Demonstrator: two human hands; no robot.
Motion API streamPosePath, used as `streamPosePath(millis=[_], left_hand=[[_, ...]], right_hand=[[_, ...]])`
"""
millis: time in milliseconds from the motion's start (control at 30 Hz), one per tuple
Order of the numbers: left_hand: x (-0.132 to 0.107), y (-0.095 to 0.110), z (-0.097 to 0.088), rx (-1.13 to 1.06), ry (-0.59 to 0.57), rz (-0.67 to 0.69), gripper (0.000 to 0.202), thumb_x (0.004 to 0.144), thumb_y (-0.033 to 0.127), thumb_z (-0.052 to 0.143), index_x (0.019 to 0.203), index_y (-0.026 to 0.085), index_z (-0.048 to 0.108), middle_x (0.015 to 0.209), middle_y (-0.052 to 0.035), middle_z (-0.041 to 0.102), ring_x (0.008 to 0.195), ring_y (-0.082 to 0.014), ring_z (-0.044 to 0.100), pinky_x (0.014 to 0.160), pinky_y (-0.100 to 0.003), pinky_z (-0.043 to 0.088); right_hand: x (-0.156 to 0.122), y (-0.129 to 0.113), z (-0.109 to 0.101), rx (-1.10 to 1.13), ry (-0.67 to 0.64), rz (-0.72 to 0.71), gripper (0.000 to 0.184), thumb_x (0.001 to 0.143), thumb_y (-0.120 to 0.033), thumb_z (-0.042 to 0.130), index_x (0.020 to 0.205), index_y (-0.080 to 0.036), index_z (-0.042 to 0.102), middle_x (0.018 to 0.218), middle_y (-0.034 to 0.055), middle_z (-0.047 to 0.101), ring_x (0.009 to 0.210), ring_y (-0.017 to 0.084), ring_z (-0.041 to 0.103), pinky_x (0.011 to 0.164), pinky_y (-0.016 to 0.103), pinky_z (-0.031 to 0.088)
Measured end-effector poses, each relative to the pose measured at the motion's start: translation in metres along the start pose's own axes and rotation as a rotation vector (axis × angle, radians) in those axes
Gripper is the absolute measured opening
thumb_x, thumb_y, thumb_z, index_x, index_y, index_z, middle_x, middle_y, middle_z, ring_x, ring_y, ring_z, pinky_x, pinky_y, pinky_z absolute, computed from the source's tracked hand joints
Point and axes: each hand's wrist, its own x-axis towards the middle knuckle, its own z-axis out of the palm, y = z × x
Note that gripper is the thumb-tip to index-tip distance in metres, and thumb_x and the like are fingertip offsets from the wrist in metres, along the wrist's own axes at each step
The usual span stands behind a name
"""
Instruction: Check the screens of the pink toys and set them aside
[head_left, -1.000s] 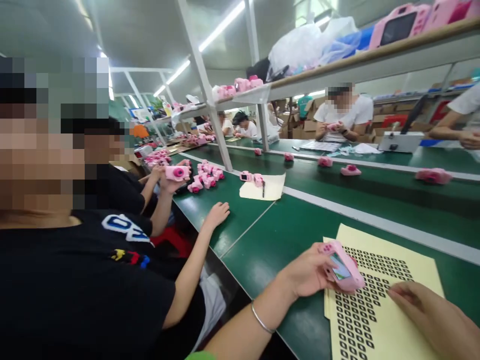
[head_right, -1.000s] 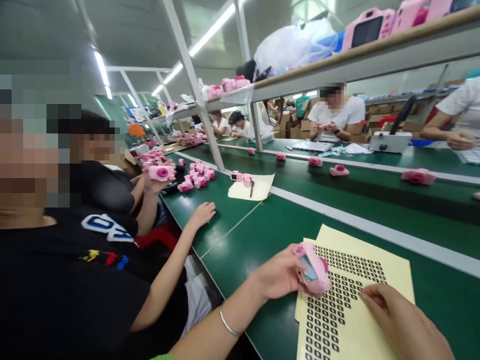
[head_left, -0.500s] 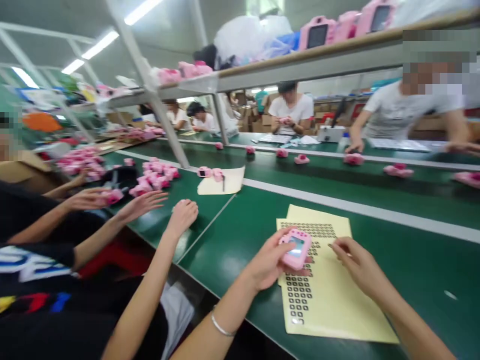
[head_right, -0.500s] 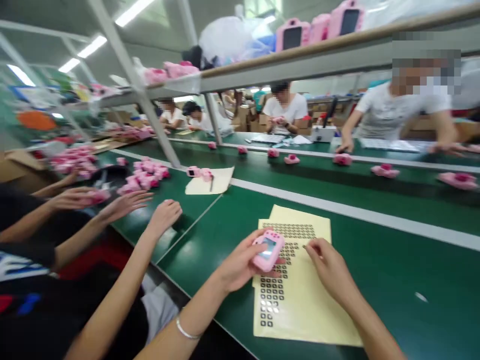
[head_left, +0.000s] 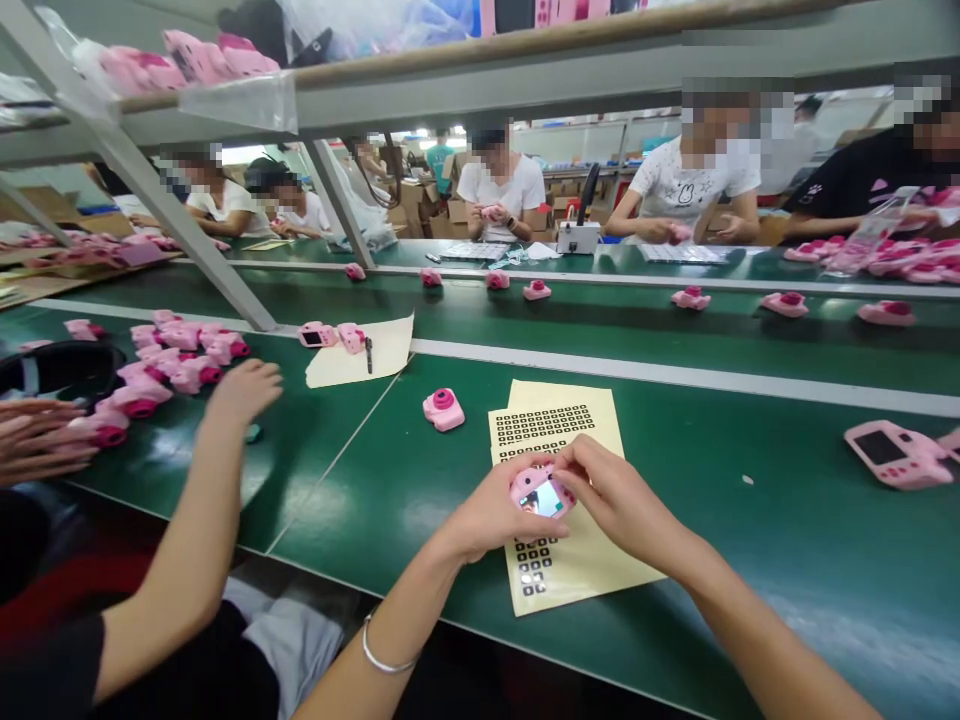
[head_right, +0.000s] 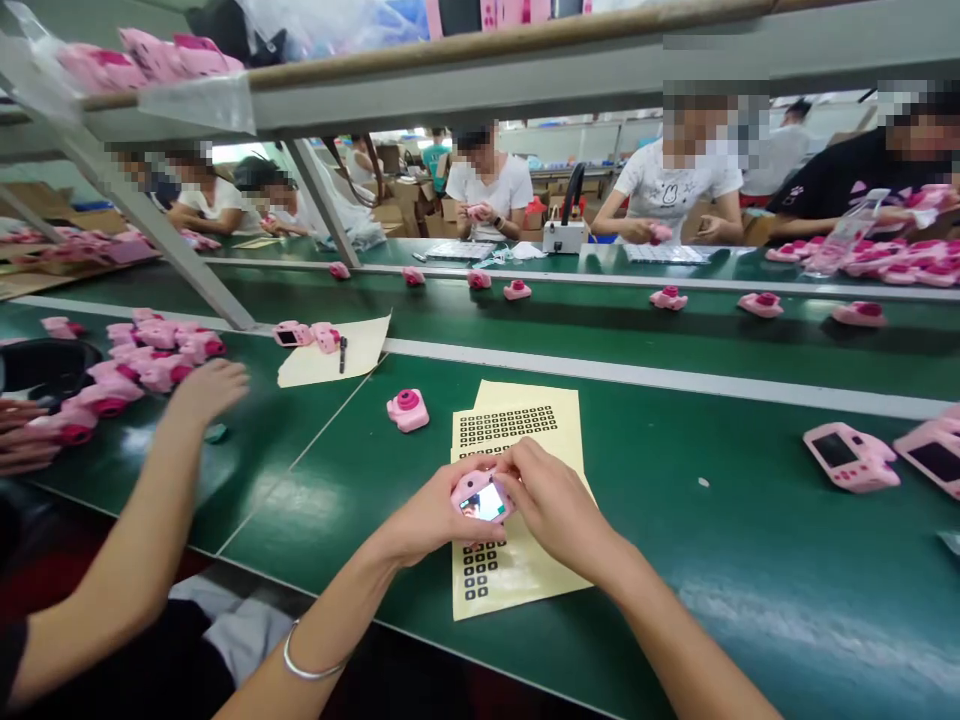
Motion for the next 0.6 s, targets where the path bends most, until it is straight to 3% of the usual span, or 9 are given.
streamPosePath(millis=[200,433,600], left_hand=[[0.0,0.0014,0.0047,0.019,-0.083,-0.006,0.043,0.059,0.017,0.081,0.095,0.015,0.057,0.09,-0.0007,0.06,0.075,-0.0073,0.055,0.069,-0.021,0.046],[0.004,0.0041,0.0062,0.064,-0.128,0.036,0.035,0.059,0.014,0.079,0.087,0.013,0.058,0.089,-0.0019,0.061,0.078,-0.0082,0.057,0.073,-0.021,0.046],[0.0052,0.0039,0.0059,0.094,-0.134,0.028,0.034,0.059,0.015,0.078,0.084,0.013,0.056,0.085,-0.0007,0.061,0.076,-0.0081,0.057,0.065,-0.018,0.046]], right_hand=[[0.0024,-0.0113,0.0018,-0.207,-0.063,-0.049,0.018,0.098,-0.028,0.038,0.085,-0.017,0.046,0.089,0.0033,0.053,0.077,0.014,0.043,0.068,0.028,0.031],[0.0042,-0.0113,0.0001,-0.279,-0.108,-0.015,0.018,0.098,-0.024,0.037,0.085,-0.016,0.047,0.091,0.0036,0.053,0.077,0.014,0.042,0.067,0.028,0.029],[0.0024,-0.0112,0.0001,-0.314,-0.109,0.0,0.019,0.099,-0.025,0.037,0.087,-0.016,0.05,0.09,0.0032,0.053,0.076,0.014,0.042,0.069,0.029,0.03]])
